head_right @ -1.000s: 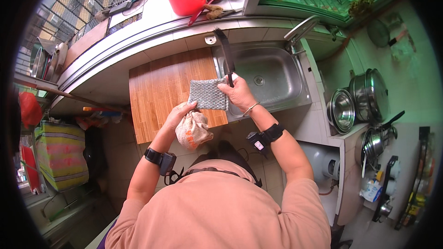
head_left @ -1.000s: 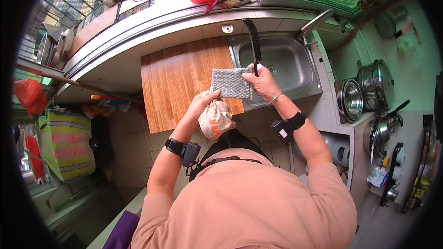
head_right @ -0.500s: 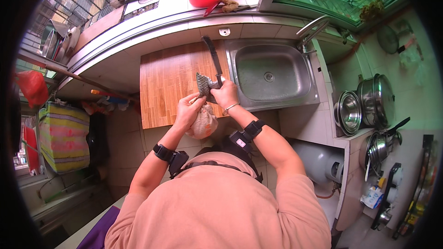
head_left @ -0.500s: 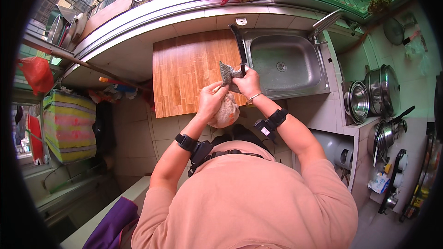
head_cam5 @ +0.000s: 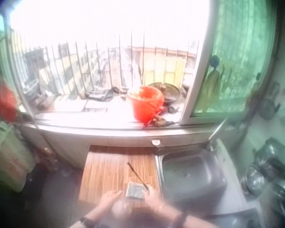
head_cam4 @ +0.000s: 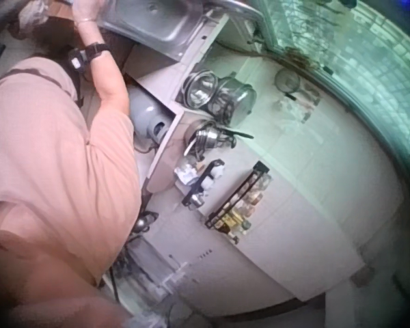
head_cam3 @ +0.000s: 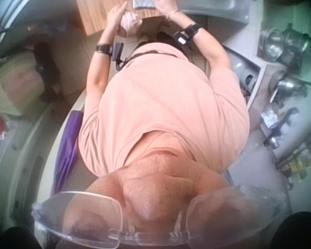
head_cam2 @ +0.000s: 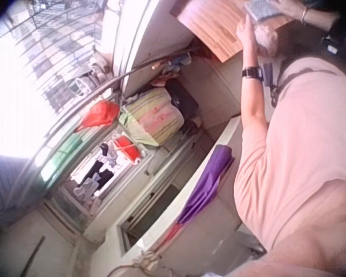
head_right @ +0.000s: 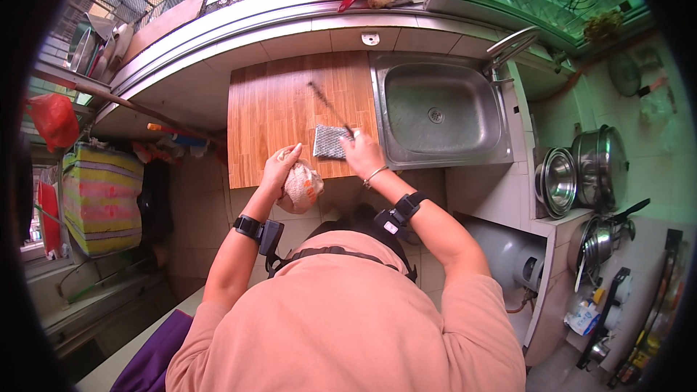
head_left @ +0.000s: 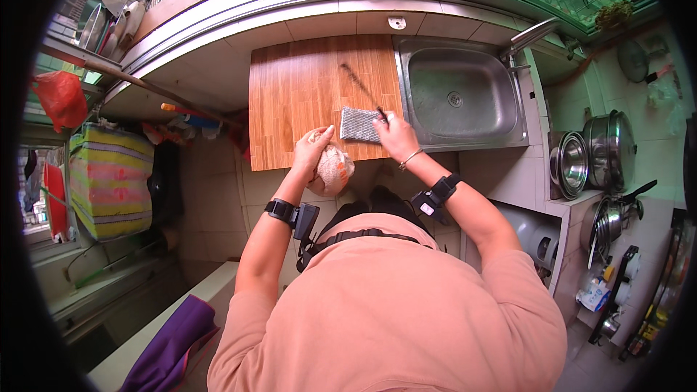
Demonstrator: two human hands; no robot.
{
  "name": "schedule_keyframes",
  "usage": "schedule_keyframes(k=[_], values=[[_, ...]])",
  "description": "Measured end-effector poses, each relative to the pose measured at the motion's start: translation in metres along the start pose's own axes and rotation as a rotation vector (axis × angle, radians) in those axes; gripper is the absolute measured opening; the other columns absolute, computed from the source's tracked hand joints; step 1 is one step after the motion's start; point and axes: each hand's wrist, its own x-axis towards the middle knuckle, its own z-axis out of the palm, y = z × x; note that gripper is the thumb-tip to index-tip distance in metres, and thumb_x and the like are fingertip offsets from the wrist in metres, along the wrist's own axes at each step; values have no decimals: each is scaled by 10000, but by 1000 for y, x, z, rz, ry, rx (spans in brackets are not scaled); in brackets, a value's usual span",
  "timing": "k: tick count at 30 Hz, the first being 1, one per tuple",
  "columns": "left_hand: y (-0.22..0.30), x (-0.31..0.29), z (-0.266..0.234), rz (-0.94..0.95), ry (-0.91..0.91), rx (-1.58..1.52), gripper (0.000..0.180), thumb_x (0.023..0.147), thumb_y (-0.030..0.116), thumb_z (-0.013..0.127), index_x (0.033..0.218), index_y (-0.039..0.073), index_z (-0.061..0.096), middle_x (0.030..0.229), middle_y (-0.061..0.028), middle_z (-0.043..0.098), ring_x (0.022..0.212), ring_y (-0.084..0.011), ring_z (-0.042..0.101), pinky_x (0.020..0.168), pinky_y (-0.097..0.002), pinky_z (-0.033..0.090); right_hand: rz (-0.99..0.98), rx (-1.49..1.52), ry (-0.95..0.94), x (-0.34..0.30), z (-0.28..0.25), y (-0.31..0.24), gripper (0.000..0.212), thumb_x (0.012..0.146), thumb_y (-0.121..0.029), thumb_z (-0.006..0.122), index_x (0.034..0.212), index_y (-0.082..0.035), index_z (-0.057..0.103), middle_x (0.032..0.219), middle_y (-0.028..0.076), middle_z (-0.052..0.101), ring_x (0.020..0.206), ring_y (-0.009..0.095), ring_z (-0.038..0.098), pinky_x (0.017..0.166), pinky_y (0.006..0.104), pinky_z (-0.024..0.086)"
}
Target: Cleaning a window track using a scouring pad and a knife.
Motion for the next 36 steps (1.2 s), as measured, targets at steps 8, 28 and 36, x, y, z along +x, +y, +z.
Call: schedule_keyframes(k=[8,28,36], values=[[-8,-3,-16,47,42,-127,329,825,229,678,1025,-29,630,919,-58,640,830,-117,577,736,-254,470,-582,68,-162,-8,79,-16,284,894,-182,444,944,36,619,898,226,613,865,369,564,815,421,451],[-127,-355,-10,151,937,-752,342,890,275,576,1092,-1,584,891,-96,614,831,-168,605,754,-280,496,-257,-62,-387,-12,71,108,158,778,-57,630,915,-118,676,858,58,673,768,252,646,746,336,510],[-249,-549,94,180,1274,-961,374,886,299,578,1113,2,573,919,-58,578,865,-149,570,791,-276,470,363,553,-1396,-185,50,27,138,827,-131,684,936,-115,600,906,-45,601,916,91,543,839,354,440]])
